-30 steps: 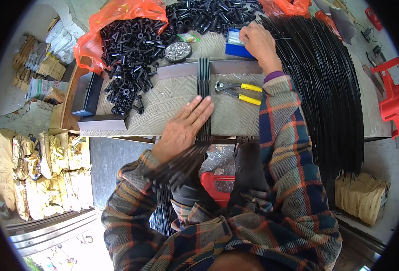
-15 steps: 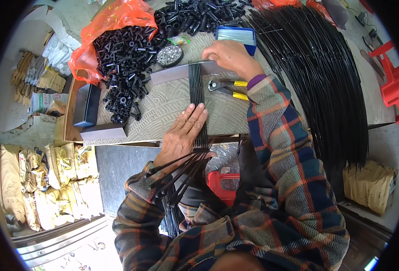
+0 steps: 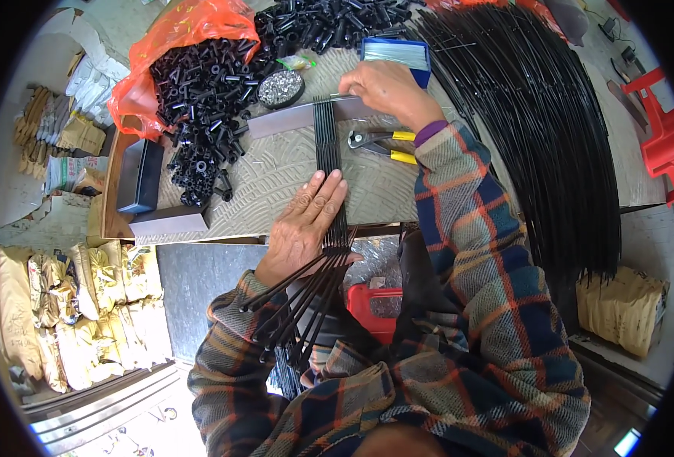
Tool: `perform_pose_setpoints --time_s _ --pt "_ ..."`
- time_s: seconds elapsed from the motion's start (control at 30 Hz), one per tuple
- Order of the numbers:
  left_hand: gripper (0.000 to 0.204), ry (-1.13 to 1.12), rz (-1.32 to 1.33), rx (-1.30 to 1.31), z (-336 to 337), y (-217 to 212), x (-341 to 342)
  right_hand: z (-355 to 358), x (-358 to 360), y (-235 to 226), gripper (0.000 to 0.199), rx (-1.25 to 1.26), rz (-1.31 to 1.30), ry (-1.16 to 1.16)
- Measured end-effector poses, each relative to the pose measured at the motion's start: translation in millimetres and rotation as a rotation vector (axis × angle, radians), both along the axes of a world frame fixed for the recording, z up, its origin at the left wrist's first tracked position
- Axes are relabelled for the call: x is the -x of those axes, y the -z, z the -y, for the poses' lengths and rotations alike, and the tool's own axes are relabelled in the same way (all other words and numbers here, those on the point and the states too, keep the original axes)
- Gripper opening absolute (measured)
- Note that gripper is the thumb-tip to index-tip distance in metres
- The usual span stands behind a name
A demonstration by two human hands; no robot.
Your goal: Manually assembling black plastic components onto bundles of rods and using pliers to secure or trim them.
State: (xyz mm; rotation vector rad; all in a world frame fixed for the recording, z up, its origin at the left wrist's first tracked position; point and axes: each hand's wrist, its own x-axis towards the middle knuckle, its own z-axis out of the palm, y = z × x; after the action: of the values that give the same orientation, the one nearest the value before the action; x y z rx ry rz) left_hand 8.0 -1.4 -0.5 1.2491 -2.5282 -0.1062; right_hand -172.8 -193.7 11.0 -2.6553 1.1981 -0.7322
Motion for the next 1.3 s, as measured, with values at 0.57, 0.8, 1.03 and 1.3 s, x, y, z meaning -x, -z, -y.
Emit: perform_pose_setpoints --time_s 0.57,0.8,1.03,1.3 --pt "0.093 0.003 -0.030 -0.011 2 -2 6 5 -4 6 0.013 0.099 0.078 -0.129" --pt "0.093 -0.003 -0.009 0.004 0 -1 4 5 -8 4 0.018 0.045 0.171 -0.089" --pt "0.090 0.009 -0.012 -0.012 5 1 2 12 -10 6 0.012 0.113 -0.006 -0.063" --pt "0.076 0.056 -0.009 0.041 20 0 11 32 49 -12 0.013 0.413 -0.137 0.556"
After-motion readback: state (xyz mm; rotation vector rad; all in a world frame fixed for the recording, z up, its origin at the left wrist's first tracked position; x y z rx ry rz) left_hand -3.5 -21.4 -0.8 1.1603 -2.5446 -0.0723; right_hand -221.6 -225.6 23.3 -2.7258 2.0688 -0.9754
